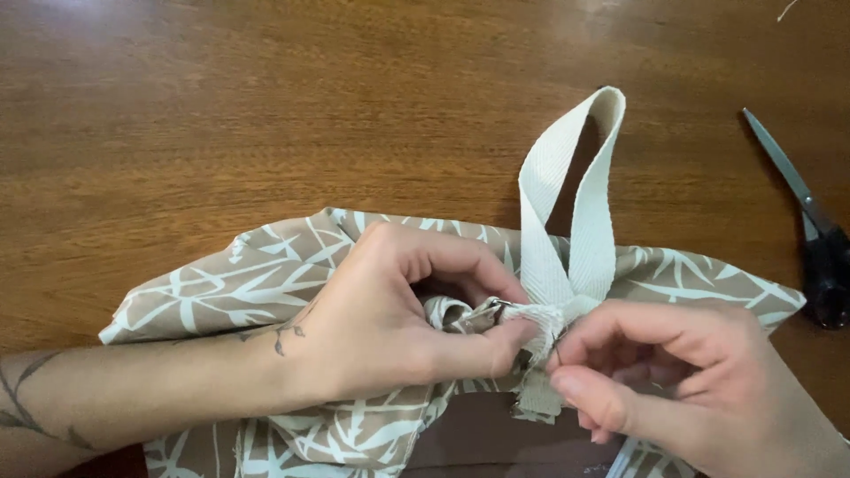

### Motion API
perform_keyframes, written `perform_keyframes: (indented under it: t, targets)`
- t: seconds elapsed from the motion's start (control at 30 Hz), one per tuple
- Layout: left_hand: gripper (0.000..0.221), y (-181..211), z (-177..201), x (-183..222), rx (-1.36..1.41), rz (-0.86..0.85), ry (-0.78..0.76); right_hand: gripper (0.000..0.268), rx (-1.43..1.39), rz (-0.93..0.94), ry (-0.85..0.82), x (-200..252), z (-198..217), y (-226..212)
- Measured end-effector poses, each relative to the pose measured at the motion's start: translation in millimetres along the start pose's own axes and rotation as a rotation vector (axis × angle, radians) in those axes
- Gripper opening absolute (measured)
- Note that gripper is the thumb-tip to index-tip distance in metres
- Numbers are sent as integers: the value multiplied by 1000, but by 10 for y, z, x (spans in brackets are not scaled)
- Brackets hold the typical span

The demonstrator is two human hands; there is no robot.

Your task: Hand sewing a strap onto a fabric bag, cutting the thread with scissors, and pouring water from a thermos into a cup.

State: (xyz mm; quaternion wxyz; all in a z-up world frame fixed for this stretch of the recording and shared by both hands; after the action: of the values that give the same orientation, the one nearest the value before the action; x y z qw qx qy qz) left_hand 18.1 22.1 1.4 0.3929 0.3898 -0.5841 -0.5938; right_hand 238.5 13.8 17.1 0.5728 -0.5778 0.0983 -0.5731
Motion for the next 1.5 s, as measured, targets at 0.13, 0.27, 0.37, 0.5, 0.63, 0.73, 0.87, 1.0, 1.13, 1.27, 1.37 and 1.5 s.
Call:
perform_keyframes:
  t: [0.13, 0.27, 0.37, 0.5, 0.63, 0.73, 0.87, 1.0, 1.13, 1.27, 1.37, 1.5]
  targets:
    - [6, 8, 14, 3, 38, -3, -8, 13, -11, -15, -44, -60, -2, 6]
    - [8, -3, 8, 8, -1, 7, 5, 13, -19, -33, -46, -67, 9, 42]
    - [9, -7, 8, 9, -34, 1, 19, 13, -25, -9, -62, -76, 3, 30]
    - [8, -15, 7, 9, -36, -11, 18, 12, -30, -32, -65, -83, -4, 55]
    - [9, 2, 12, 15, -33, -19, 7, 11, -62, -62, -51, -88, -5, 75]
    - [7, 20, 12, 28, -83, -86, 7, 12, -70, -71, -69, -102, -4, 77]
    - [8, 43, -2, 62, -247, -296, 8, 11, -189, -123, -102, -105, -19, 120]
    - [10, 66, -14, 89, -268, -396, 7, 9, -229, -114, -142, -140, -30, 69]
    - [12, 65, -28, 100, -368, -521, -57, 11, -285, -174, -189, -145, -42, 72]
    - [15, 88, -43, 128, -522, -689, -119, 13, -283, -161, -193, -140, -66, 78]
    - [17, 71, -32, 154, -540, -775, -122, 11, -138, -34, -87, -85, -85, 57]
    - [22, 198, 2, 160, -591, -860, -96, 10, 296, 338, 84, 33, -105, -93]
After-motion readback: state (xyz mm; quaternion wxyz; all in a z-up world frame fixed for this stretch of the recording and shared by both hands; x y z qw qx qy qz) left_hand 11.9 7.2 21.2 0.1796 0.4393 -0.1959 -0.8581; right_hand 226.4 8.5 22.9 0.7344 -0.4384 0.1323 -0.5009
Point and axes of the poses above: each hand's wrist, its own x-axis away from the middle knuckle, its own z-axis out of the back of the hand, y = z × x, the point moved 3 cm from there along -x, towards the middle knuckle, and after that the axes turned 5 degrees about -z, right-handed, at the moved point
